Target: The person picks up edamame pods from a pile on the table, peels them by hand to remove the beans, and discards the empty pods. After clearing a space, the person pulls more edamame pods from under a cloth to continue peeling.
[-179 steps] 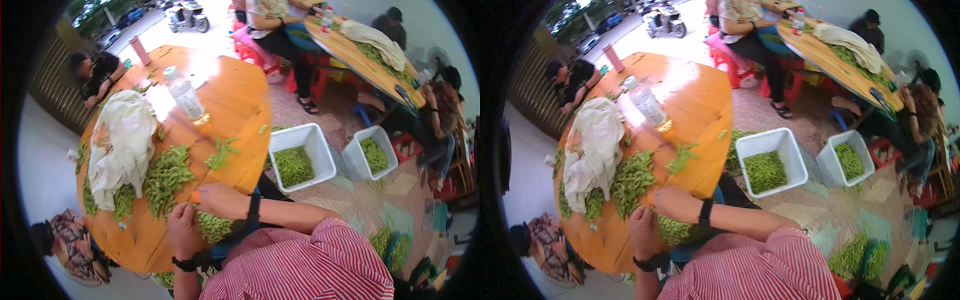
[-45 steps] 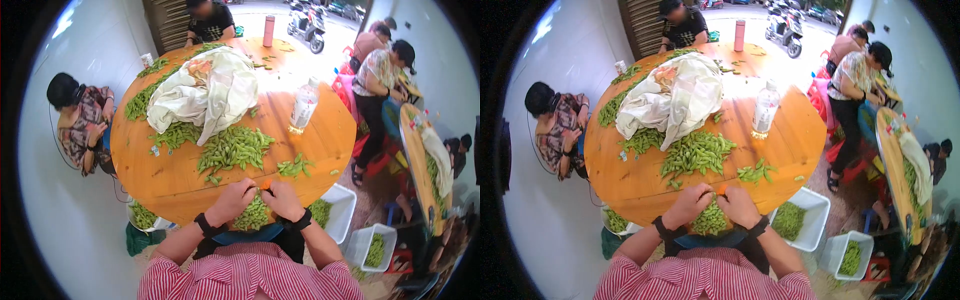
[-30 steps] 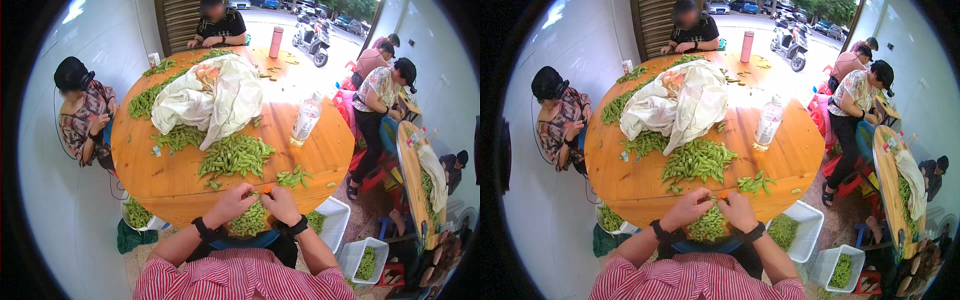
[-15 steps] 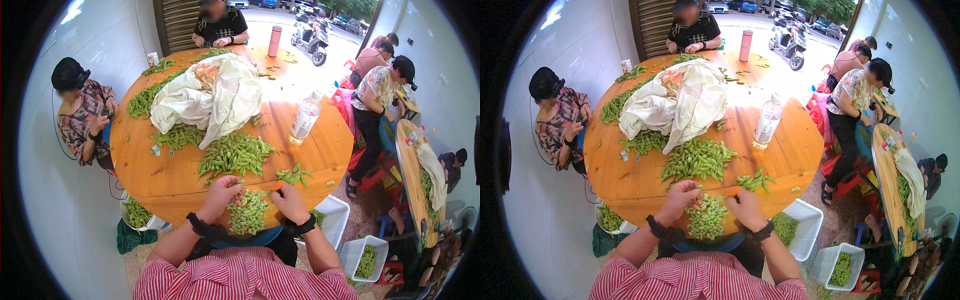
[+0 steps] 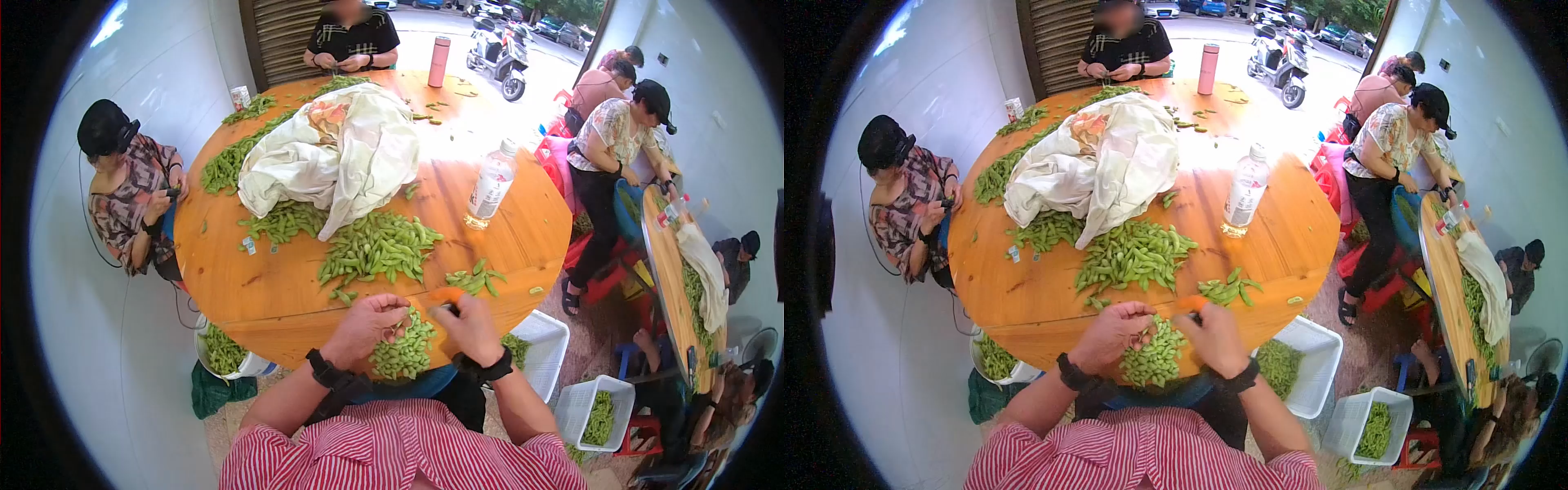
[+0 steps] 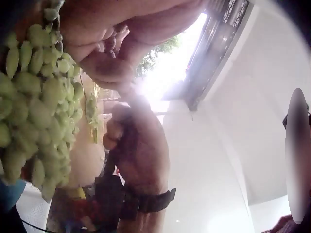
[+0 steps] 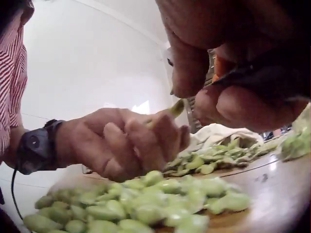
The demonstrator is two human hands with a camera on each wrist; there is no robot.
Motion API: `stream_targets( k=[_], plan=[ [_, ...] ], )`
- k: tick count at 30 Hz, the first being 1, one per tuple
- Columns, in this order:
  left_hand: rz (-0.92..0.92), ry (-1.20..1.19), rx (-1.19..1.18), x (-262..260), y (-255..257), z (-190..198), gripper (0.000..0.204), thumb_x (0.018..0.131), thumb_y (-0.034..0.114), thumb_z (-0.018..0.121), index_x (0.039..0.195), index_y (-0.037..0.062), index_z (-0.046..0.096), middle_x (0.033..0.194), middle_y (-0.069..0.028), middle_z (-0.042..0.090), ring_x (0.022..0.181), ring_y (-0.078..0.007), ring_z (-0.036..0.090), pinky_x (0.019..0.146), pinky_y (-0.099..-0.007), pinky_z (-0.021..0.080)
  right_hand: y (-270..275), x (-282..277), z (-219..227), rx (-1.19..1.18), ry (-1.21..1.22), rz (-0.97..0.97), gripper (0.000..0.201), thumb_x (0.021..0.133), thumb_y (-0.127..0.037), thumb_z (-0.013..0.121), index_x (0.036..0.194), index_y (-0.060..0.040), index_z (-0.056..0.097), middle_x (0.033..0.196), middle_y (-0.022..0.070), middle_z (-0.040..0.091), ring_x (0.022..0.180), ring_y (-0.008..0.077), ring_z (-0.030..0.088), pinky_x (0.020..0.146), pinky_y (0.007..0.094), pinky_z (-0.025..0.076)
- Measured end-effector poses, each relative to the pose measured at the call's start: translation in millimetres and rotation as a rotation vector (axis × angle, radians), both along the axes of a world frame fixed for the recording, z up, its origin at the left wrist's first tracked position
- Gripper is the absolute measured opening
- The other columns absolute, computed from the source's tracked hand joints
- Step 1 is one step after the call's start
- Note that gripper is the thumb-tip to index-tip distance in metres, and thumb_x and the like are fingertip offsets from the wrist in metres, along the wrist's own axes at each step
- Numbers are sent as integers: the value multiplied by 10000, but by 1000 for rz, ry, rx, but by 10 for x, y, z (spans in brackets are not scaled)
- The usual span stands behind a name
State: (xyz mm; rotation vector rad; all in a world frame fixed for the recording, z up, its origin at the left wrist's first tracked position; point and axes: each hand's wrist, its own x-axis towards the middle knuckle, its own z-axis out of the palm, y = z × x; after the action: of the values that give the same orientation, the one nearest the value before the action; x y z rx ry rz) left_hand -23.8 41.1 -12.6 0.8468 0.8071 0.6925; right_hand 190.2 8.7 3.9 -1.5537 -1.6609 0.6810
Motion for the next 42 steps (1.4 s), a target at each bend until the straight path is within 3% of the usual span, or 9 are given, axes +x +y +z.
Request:
stream_targets(
  k=[2, 7, 18, 20, 24, 26, 35, 37, 42],
  plan=[
    [-35, -41, -6, 10, -7, -10, 211, 966, 162, 592, 1109, 11, 555, 869, -43, 640, 670, -89, 589, 567, -206, 476, 2, -104, -81, -88, 112, 97, 265, 855, -238, 700, 929, 16, 675, 687, 194, 606, 566, 281, 574, 542, 377, 442],
    [-26, 15, 57, 8, -52, 14, 186, 971, 145, 573, 1105, 19, 543, 872, -38, 633, 673, -85, 585, 564, -208, 479, 41, -239, -204, -21, 320, 161, 289, 871, -242, 699, 850, 44, 664, 609, 187, 538, 498, 218, 512, 503, 348, 410],
    [7, 185, 233, 80, -95, 24, 225, 964, 127, 558, 1164, 24, 562, 898, 2, 617, 739, -75, 594, 587, -213, 500, 55, -246, -140, -6, 114, 85, 244, 866, -191, 676, 818, 47, 651, 633, 215, 582, 567, 323, 601, 534, 395, 448],
    [-60, 402, 485, 37, -86, -13, 204, 946, 117, 567, 1123, 18, 582, 889, 4, 612, 743, -80, 599, 597, -223, 510, 53, -251, -137, 4, 91, 54, 232, 867, -185, 671, 832, 44, 654, 642, 216, 591, 585, 327, 618, 542, 399, 456],
    [-87, 464, 292, 53, -108, 198, 182, 925, 100, 576, 1083, 10, 593, 881, -3, 612, 736, -85, 602, 612, -232, 515, 2, -296, -11, -53, 138, 90, 212, 863, -171, 672, 864, 40, 658, 676, 214, 616, 622, 326, 642, 557, 387, 473],
    [-67, 301, 197, 50, -78, 111, 163, 913, 75, 580, 1060, 4, 583, 878, -10, 610, 736, -88, 608, 630, -239, 519, -8, -311, -32, -52, 107, 97, 203, 863, -165, 671, 873, 37, 660, 691, 215, 624, 630, 323, 647, 560, 379, 477],
    [-25, 236, 294, 86, -78, -27, 132, 895, 27, 569, 1024, -3, 569, 887, -23, 611, 771, -104, 627, 679, -241, 527, -34, -292, -118, -25, 238, 95, 151, 874, -114, 662, 918, 30, 656, 674, 97, 643, 593, 128, 605, 549, 291, 472],
    [-20, 229, 261, 90, -89, 39, 133, 890, 21, 566, 1020, -4, 575, 892, -23, 613, 773, -102, 625, 691, -236, 525, -12, -247, -192, -243, 556, 107, 85, 901, -78, 632, 939, -2, 635, 703, 11, 620, 596, 52, 559, 523, 214, 454],
    [8, 222, 217, 105, -105, 70, 126, 877, 10, 570, 1000, -7, 593, 902, -22, 616, 781, -91, 618, 718, -230, 519, 20, -208, -191, -320, 697, 132, 61, 917, -81, 614, 913, -21, 604, 700, 2, 617, 590, 50, 575, 503, 193, 458]
  ],
)
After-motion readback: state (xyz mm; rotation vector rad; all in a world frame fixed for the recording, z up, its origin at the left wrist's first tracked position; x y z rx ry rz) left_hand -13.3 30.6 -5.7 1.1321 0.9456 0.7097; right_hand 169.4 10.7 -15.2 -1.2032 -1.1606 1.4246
